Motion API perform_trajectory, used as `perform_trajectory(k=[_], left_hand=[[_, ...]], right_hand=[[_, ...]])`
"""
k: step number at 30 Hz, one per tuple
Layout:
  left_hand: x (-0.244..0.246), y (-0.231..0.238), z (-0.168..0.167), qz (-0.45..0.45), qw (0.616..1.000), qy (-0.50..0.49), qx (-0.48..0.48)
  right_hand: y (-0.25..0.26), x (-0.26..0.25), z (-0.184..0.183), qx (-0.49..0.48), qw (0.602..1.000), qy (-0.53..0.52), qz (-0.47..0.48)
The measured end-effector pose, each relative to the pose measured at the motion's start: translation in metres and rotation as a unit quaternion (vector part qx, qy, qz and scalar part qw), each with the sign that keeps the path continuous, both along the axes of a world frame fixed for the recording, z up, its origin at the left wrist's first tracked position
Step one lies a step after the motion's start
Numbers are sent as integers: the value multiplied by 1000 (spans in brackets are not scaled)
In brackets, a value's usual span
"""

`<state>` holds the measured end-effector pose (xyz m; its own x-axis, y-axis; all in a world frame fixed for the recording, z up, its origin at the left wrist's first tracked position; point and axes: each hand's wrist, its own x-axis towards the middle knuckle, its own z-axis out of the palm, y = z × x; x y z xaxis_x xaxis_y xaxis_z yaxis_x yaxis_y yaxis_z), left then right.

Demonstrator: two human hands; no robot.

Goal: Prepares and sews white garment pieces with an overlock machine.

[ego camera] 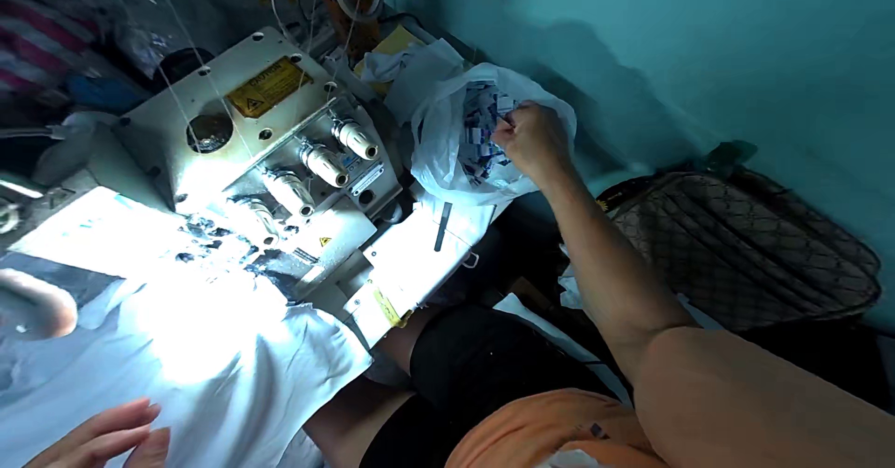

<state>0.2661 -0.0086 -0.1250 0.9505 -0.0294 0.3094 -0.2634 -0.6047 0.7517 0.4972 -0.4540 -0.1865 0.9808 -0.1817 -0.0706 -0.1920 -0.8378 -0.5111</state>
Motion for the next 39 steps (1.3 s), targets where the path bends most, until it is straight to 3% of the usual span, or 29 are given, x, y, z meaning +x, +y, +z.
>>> perform_trajectory(k=[3, 7, 10, 11, 13, 14, 17, 20, 23, 27, 30, 33, 36, 39], left_hand=[[4, -22, 3, -16, 999, 14, -45], [7, -83, -2, -37, 989, 44, -136], [17, -129, -17, -86, 975, 70, -195], [20, -140, -22, -98, 968, 80, -215], [22, -152, -28, -110, 963, 91, -230], [22, -154, -29, -115, 962, 93, -230], [21, -149, -31, -112, 958, 103, -243], [28, -157, -32, -75, 948, 141, -274], [47, -178, -36, -22, 907, 210, -363], [68, -192, -42, 14, 816, 282, -505], [71, -190, -52, 36, 806, 271, -525], [68, -190, -60, 120, 799, 328, -489], [62, -187, -90, 146, 801, 345, -468], [64, -190, -107, 162, 794, 303, -502]], right_hand=[[-5, -8, 15, -31, 999, -1, 21], [3, -27, 22, -4, 982, -181, 60], [22, -41, 24, -42, 951, -289, 104], [25, -42, 24, -71, 955, -265, 115], [24, -33, 28, -117, 983, -81, 119], [18, -28, 25, -114, 986, -37, 113], [-1, -28, 18, 6, 979, -177, 96], [15, -45, 14, 107, 905, -373, 176], [54, -64, 7, 94, 801, -503, 313], [91, -95, -14, 57, 740, -534, 406], [108, -110, -34, 71, 723, -512, 459], [114, -113, -53, 83, 741, -469, 472], [112, -116, -69, 135, 796, -362, 467], [108, -123, -66, 247, 879, -257, 316]])
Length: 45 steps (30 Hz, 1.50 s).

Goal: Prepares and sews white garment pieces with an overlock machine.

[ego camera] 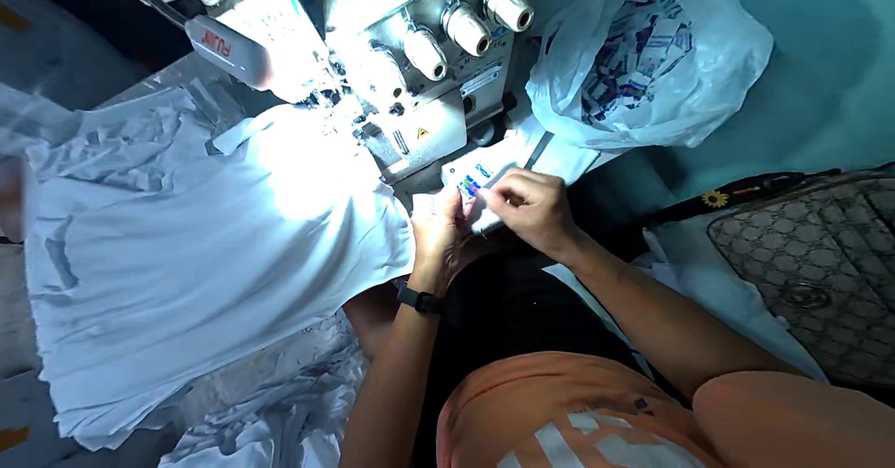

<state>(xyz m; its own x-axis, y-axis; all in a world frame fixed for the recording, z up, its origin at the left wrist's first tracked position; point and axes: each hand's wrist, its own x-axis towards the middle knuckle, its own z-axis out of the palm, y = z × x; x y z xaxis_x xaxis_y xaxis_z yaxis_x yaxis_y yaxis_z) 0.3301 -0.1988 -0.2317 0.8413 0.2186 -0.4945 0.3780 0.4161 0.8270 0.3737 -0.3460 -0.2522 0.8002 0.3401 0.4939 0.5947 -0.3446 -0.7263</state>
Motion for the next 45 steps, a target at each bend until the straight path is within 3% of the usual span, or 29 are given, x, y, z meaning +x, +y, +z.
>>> perform_trajectory(k=[1, 3, 5, 9, 11, 14, 16, 19, 21, 23, 25, 27, 29, 32, 35, 38, 42, 45], left_hand=[[-1, -1, 0, 3, 1000, -10, -3], [-3, -4, 3, -6, 1000, -30, 0], [-1, -10, 10, -13, 999, -28, 14], [-3, -7, 19, -27, 993, -103, 60], [-4, -8, 24, -22, 986, -142, 87], [-5, -16, 30, -31, 975, -170, 136], [-8, -19, 33, -33, 973, -170, 151], [-13, -8, 41, -12, 979, -134, 150], [-19, 6, 44, 16, 983, -145, 111], [-28, 20, 49, 47, 984, -169, 39], [-34, 28, 54, 88, 979, -176, -51], [-38, 30, 54, 112, 973, -177, -100], [-41, 28, 54, 119, 969, -175, -125], [-45, 27, 54, 123, 967, -184, -127], [-50, 31, 51, 129, 968, -189, -106], [-58, 40, 50, 146, 966, -180, -114], [-58, 46, 47, 207, 956, -168, -122], [-58, 52, 42, 179, 957, -173, -148]], right_hand=[[0, -4, 7, 21, 994, 95, -39], [1, -10, 18, 93, 948, 299, -66], [3, -11, 23, 197, 904, 376, -53], [-4, -2, 49, 179, 936, 303, -22], [-4, -2, 59, 174, 933, 315, -7], [4, -6, 58, 253, 910, 327, -18], [6, -8, 55, 274, 922, 272, -41], [-11, 14, 54, 149, 983, 58, -94], [-44, 44, 64, -13, 982, -35, -186], [-68, 67, 87, -168, 946, 55, -270], [-67, 71, 101, -202, 926, 124, -293], [-40, 48, 99, -141, 960, 73, -232], [-5, 11, 86, -9, 995, 81, -58], [45, -34, 66, 146, 959, 207, 124], [70, -46, 56, 219, 944, 228, 91], [75, -39, 58, 223, 948, 214, 76], [73, -35, 63, 197, 949, 212, 124], [74, -33, 68, 193, 941, 228, 161]])
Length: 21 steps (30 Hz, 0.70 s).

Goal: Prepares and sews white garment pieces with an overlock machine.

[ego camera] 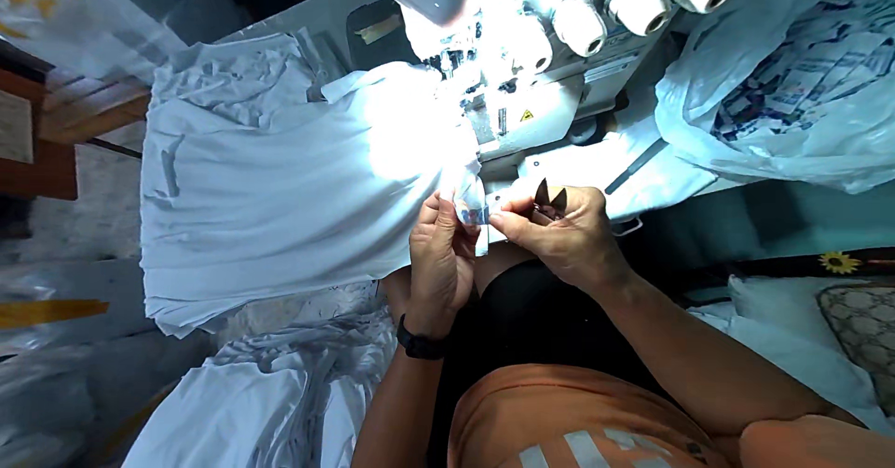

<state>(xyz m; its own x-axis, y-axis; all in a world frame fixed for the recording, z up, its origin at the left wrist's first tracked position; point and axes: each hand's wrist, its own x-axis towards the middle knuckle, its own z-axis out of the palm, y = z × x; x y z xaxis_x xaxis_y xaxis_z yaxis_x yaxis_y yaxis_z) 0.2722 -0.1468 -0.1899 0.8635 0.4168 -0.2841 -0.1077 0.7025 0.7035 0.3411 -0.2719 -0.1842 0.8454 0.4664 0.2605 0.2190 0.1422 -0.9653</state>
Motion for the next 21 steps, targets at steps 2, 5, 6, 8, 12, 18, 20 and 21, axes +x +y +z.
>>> perform_trajectory(k=[2, 5, 6, 8, 12, 18, 20, 21], left_hand=[[-1, 4, -5, -48, 998, -18, -36], [-1, 8, -12, -121, 987, -51, -94], [-1, 9, -14, -142, 982, -64, -109], [0, 10, -15, -181, 972, -92, -118], [-2, 14, -16, -188, 974, -110, -61], [-13, 14, -3, -56, 963, -32, 260], [-13, 10, 3, -22, 950, 6, 312], [-13, 9, 4, -12, 946, 21, 324]], right_hand=[[2, 5, 4, -2, 1000, -2, 24], [3, 12, 11, -14, 997, 28, 67], [4, 13, 12, -8, 996, 41, 77], [5, 14, 13, 11, 995, 55, 82], [5, 13, 11, 35, 995, 78, 58], [5, 13, 11, -8, 996, 72, 45], [6, 12, 10, -13, 997, 66, 45], [7, 12, 10, -12, 997, 64, 45]])
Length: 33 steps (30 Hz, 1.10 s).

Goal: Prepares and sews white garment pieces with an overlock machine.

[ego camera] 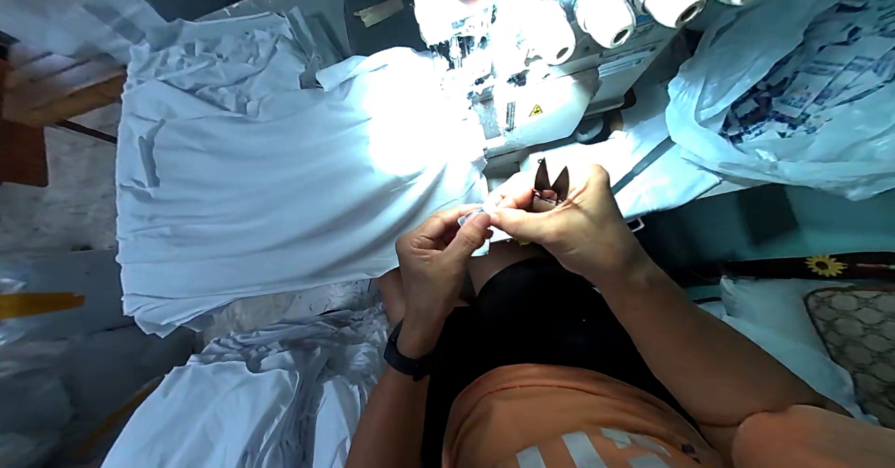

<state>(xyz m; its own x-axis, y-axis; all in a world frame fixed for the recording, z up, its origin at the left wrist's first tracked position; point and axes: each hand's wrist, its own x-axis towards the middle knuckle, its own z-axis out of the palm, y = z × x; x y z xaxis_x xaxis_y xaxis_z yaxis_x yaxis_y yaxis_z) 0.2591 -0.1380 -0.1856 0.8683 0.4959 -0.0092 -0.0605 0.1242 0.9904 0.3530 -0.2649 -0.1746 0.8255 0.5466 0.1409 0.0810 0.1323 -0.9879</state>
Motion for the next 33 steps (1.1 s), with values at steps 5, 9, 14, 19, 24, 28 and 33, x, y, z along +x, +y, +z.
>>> perform_trajectory(k=[5, 9, 14, 19, 24, 28, 33], left_hand=[[0, 2, 0, 14, 999, 13, 29], [0, 8, 1, -8, 998, 26, 54], [1, 12, 2, 13, 997, 39, 58], [6, 15, 1, 15, 998, 50, 45], [10, 19, 2, -12, 994, 56, 89], [16, 28, 10, -43, 981, 40, 187], [31, 63, 46, -22, 936, 20, 352]], right_hand=[[6, -1, -4, 21, 1000, 12, -8], [8, 0, -8, 37, 998, 43, 7], [1, 10, -6, -4, 992, 122, 41], [-2, 16, -6, -62, 982, 143, 105], [11, 7, -13, -34, 990, 129, 50], [11, 10, -7, -52, 994, 85, 35], [11, 46, -18, -79, 940, -324, -63]])
